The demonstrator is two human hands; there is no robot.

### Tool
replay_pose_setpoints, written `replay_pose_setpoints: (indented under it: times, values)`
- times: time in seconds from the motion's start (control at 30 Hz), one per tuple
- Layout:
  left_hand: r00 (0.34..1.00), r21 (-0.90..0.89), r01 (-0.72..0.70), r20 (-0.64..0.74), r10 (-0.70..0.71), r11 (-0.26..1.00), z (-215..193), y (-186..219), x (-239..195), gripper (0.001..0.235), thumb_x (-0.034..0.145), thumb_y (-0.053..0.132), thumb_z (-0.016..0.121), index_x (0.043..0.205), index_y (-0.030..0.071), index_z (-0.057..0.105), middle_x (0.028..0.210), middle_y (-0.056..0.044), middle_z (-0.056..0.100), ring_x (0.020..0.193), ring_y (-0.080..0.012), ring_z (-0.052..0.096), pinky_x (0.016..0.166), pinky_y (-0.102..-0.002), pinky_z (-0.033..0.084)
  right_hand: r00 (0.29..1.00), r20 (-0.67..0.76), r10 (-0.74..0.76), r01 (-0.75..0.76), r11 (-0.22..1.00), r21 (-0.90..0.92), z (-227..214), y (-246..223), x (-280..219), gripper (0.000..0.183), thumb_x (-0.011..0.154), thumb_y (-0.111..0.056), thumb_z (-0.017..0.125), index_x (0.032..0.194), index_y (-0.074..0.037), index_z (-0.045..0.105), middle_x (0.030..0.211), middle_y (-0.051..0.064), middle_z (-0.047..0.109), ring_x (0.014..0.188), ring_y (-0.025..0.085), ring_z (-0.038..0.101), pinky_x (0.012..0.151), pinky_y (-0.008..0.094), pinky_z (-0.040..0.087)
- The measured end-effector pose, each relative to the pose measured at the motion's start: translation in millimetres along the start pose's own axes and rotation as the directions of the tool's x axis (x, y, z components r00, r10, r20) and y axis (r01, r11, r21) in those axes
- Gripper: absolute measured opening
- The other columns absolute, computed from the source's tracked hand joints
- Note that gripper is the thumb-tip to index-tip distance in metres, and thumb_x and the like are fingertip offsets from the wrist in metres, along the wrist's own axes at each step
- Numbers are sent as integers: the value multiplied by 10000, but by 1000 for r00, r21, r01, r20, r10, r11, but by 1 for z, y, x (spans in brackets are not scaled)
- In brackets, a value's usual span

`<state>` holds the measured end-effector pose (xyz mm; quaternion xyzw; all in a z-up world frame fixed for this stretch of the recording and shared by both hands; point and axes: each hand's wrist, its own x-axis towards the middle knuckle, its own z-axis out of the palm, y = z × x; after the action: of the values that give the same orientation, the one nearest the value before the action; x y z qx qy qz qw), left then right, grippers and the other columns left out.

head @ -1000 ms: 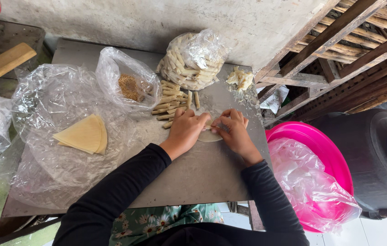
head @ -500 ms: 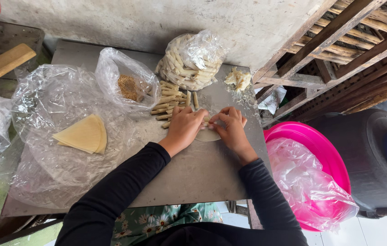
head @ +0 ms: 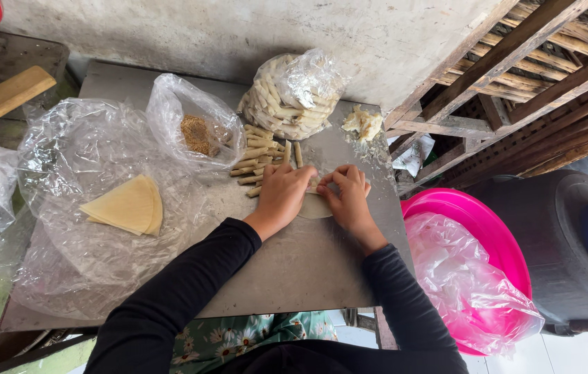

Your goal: The person wraps portions of a brown filling into thin pastry sheets by hand, folding them into small rolls and triangular shapes on a metal surface.

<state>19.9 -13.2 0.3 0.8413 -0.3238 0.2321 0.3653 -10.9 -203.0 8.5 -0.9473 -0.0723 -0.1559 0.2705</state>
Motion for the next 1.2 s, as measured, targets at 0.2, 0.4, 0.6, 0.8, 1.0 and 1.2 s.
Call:
replay_pose_setpoints:
  times: [0.2, 0.4, 0.6, 0.8, 1.0, 1.2]
  values:
    - [992, 94, -122, 35, 119, 988, 2, -6, -3, 241, 892, 65, 693, 1125, 123, 669, 848, 12, 719, 867, -194, 611, 842, -391, 355, 988, 5, -152, 152, 985, -86, -7, 1, -2, 132, 831, -222, 788, 955, -179, 773, 1156, 58, 580, 1152, 278, 472, 973, 427, 291]
    - [995, 20, -5, 101, 3, 1000, -5, 2, -1, 173, 885, 94, 713, 1046, 139, 668, 799, 3, 716, 854, -200, 617, 848, -395, 353, 995, 35, -93, 96, 991, -90, -3, 2, -4, 91, 874, -199, 767, 962, -180, 779, 1140, 44, 585, 1168, 263, 482, 996, 417, 288]
    - [998, -36, 48, -50, -50, 998, -5, 5, 4, 213, 821, 136, 727, 1024, 140, 664, 807, 11, 718, 816, -217, 621, 785, -409, 334, 999, 28, 44, -46, 996, 71, -1, 5, 1, 143, 858, -254, 799, 967, -163, 789, 1094, 54, 558, 1145, 258, 472, 1012, 421, 256]
    - [997, -13, -21, 77, 22, 1000, -3, -2, 1, 119, 903, 137, 707, 1017, 147, 672, 784, -2, 709, 791, -215, 621, 800, -403, 343, 996, 31, -79, 80, 997, -16, -7, 3, -1, 113, 868, -227, 774, 972, -188, 794, 1123, 26, 594, 1152, 247, 485, 990, 407, 284]
    - [991, 67, -52, 128, 43, 996, -1, -1, -1, 180, 898, 70, 674, 1065, 135, 681, 789, -3, 708, 838, -209, 633, 828, -394, 357, 995, 72, -68, 69, 998, -15, -9, 3, -3, 111, 858, -233, 789, 960, -188, 794, 1110, 25, 597, 1131, 242, 491, 995, 405, 290]
    - [998, 0, -59, -19, 59, 998, -2, -1, -4, 240, 910, 122, 694, 1146, 100, 662, 843, -13, 713, 843, -221, 616, 828, -399, 353, 1000, -16, -23, 23, 1000, 20, -2, 1, -3, 148, 848, -234, 797, 980, -165, 793, 1060, 52, 576, 1082, 249, 500, 973, 400, 295]
